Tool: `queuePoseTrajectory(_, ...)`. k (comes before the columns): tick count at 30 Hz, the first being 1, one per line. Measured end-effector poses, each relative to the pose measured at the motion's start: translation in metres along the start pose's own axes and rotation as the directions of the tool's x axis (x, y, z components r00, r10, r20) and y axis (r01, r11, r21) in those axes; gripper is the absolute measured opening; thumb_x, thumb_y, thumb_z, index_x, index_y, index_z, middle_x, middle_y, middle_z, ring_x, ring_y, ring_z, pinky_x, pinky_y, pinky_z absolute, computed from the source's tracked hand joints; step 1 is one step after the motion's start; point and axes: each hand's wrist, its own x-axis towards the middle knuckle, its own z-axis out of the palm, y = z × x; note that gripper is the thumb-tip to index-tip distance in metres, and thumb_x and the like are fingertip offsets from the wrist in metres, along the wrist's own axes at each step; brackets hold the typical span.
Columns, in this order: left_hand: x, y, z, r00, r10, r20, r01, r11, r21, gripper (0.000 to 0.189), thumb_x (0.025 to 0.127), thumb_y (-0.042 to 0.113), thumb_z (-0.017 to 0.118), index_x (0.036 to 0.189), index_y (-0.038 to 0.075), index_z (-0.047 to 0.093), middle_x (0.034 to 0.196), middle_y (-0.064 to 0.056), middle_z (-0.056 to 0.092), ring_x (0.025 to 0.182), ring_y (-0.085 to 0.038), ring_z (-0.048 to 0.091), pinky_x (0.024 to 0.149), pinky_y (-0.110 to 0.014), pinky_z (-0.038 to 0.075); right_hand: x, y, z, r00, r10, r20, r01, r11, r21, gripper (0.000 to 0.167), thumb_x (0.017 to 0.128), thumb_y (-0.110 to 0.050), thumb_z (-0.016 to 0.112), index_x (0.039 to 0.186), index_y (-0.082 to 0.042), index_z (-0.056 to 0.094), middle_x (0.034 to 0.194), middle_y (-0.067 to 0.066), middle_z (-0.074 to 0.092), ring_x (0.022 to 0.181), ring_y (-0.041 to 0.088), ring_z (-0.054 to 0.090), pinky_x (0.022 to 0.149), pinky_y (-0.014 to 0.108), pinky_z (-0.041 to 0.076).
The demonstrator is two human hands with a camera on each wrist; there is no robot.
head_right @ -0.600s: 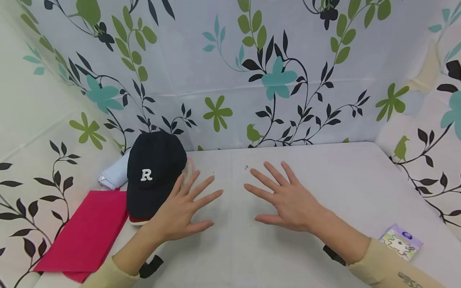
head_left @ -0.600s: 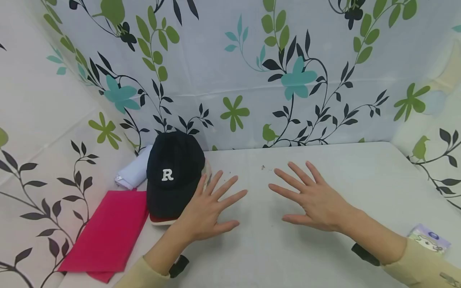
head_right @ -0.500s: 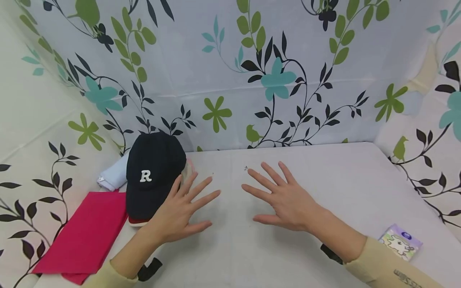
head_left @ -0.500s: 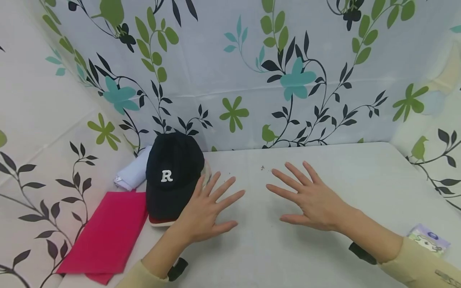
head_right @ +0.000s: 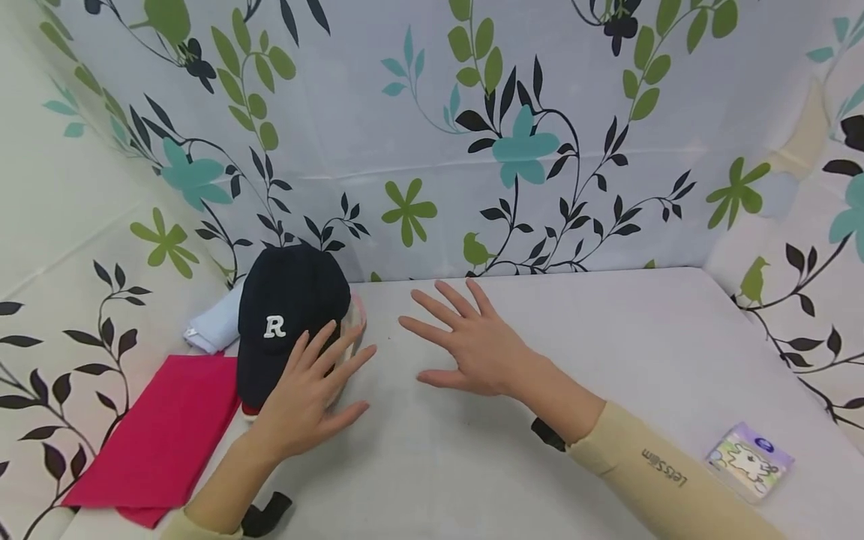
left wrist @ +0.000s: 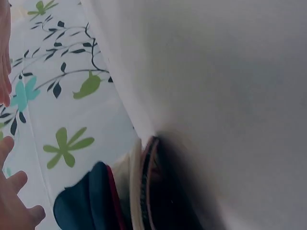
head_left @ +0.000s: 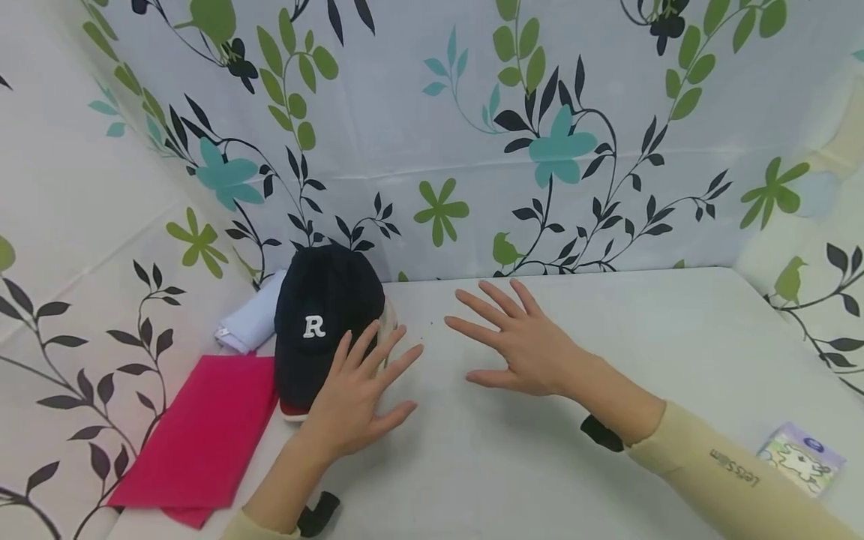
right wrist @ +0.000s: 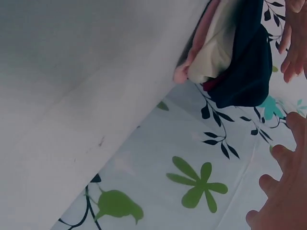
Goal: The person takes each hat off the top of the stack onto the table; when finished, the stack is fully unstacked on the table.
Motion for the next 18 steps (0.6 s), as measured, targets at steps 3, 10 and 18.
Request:
queuePoseTrajectory(3,-0.007,-0.005,-0.001,0.999,-0.037,-0.038,0.036,0.999,-0.022,0.066,0.099,0.064,0.038,0.155,0.028,0.041,0.163,-0.006,0.028,0.147,-0.041,0.023,0.114,-0.069,0.017,0.018,-0.005,0.005,1.0,0.003,0.011,-0.003,1.0,0.017,0.075,0.095,-0.064,0.053,0.159,-0.03,0.034,0.168,0.004,0.016,0.152,0.034,0.012,0.117,0.067,0.009)
queuePoseTrajectory(10,-0.028,-0.021,-0.01,0.983,-0.155,-0.097,0.15,0.987,-0.052,0.069,0.097,0.063,0.047,0.155,0.026,0.042,0.163,-0.008,0.027,0.146,-0.041,0.024,0.112,-0.071,0.021,0.054,-0.015,0.019,1.0,0.02,0.011,-0.02,0.997,0.075,0.075,0.096,-0.063,0.052,0.16,-0.03,0.032,0.168,0.003,0.016,0.152,0.032,0.012,0.118,0.064,0.007)
queuePoseTrajectory(18,-0.055,-0.042,-0.021,0.945,-0.312,-0.102,0.3,0.947,-0.113,0.085,0.082,0.038,0.075,0.157,0.024,0.038,0.164,-0.009,0.025,0.147,-0.039,0.022,0.112,-0.068,0.025,0.086,-0.022,0.025,0.998,0.065,0.016,-0.067,0.986,0.149,0.075,0.097,-0.058,0.056,0.16,-0.028,0.03,0.167,0.003,0.017,0.151,0.033,0.017,0.118,0.064,0.008)
